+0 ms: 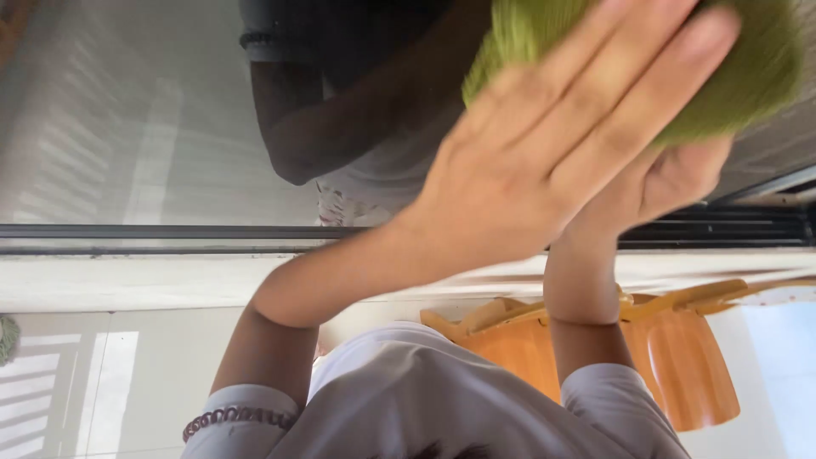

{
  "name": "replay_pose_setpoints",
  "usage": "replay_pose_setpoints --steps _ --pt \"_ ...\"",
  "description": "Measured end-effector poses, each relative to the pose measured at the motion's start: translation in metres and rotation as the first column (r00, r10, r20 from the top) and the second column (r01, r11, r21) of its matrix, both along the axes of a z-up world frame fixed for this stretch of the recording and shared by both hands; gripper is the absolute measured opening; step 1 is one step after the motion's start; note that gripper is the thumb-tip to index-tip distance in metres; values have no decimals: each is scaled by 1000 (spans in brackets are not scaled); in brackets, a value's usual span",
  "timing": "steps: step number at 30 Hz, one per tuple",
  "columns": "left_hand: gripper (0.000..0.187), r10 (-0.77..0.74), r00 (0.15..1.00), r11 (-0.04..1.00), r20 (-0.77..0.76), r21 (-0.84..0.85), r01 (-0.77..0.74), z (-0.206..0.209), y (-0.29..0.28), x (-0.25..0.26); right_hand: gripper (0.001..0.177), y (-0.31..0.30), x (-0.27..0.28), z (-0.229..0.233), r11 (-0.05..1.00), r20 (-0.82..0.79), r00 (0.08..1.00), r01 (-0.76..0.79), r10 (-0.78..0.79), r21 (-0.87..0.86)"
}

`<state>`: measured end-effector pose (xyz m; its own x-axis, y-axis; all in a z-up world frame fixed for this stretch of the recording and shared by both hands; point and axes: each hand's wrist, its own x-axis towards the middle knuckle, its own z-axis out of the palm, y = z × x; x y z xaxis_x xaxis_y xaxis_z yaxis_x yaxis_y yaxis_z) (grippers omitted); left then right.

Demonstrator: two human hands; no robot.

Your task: Cleaning a sliding glass door and its frame using a cloth

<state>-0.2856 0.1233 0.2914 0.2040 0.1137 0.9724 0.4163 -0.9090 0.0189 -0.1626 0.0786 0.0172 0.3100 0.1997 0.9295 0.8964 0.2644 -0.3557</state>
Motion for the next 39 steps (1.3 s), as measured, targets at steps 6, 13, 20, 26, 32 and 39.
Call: replay_pose_setpoints --steps 6,13,20,26,32,39 --pt "42 -151 987 984 -53 91 156 -51 30 -13 59 18 27 18 992 69 991 118 -114 -50" --pt "51 -85 954 994 -287 40 101 -264 52 -54 79 6 -7 -73 970 297 954 114 -47 -213" --pt "53 -4 958 994 -286 -105 -28 -309 65 -70 90 17 -51 -96 842 399 915 262 -60 -473" --pt "52 144 976 988 -161 78 -133 -171 95 -92 88 70 -64 40 887 449 879 329 -161 -324" --pt "52 276 938 961 -211 78 -266 -123 104 -124 79 62 -92 131 781 390 907 357 -159 -513" --pt "65 200 972 978 -122 -32 -205 -292 104 -123 75 67 -81 -45 879 525 822 401 -221 -258"
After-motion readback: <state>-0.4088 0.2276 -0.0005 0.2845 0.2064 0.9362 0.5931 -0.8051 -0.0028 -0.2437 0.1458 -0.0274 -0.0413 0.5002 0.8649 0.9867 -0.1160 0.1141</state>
